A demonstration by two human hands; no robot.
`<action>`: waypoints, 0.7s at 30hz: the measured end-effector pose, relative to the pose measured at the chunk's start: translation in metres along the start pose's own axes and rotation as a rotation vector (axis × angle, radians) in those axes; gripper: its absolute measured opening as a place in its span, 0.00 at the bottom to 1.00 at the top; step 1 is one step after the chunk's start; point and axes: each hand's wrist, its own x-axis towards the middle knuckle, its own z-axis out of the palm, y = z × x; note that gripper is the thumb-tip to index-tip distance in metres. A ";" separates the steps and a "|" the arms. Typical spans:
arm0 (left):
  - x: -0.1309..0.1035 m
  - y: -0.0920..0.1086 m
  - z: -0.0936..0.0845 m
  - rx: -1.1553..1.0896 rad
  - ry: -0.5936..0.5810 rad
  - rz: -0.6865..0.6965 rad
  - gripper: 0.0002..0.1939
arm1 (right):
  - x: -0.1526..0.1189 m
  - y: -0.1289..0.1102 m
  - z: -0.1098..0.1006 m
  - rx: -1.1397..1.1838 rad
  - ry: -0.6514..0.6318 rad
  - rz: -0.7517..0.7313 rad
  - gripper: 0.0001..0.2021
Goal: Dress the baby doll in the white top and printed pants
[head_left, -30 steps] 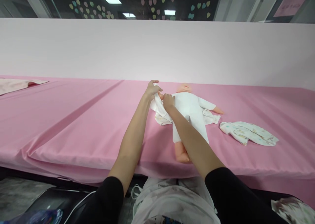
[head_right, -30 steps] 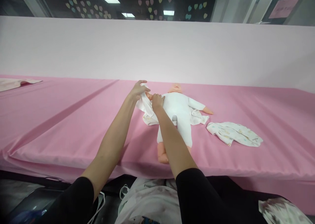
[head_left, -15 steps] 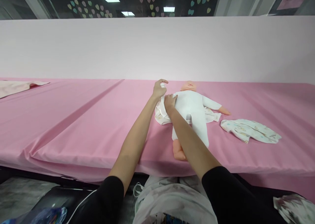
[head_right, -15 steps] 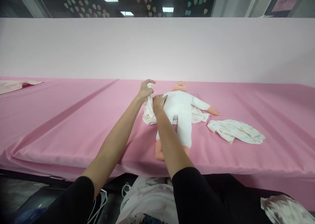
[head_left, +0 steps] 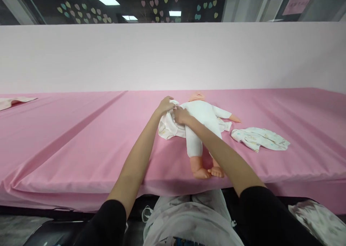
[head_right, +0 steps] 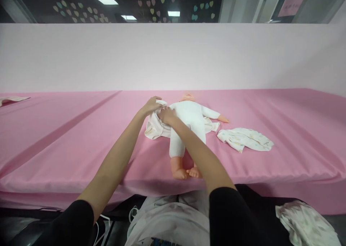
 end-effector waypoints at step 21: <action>-0.013 -0.001 0.013 0.152 -0.015 -0.215 0.13 | -0.098 0.106 -0.001 0.617 0.447 0.708 0.34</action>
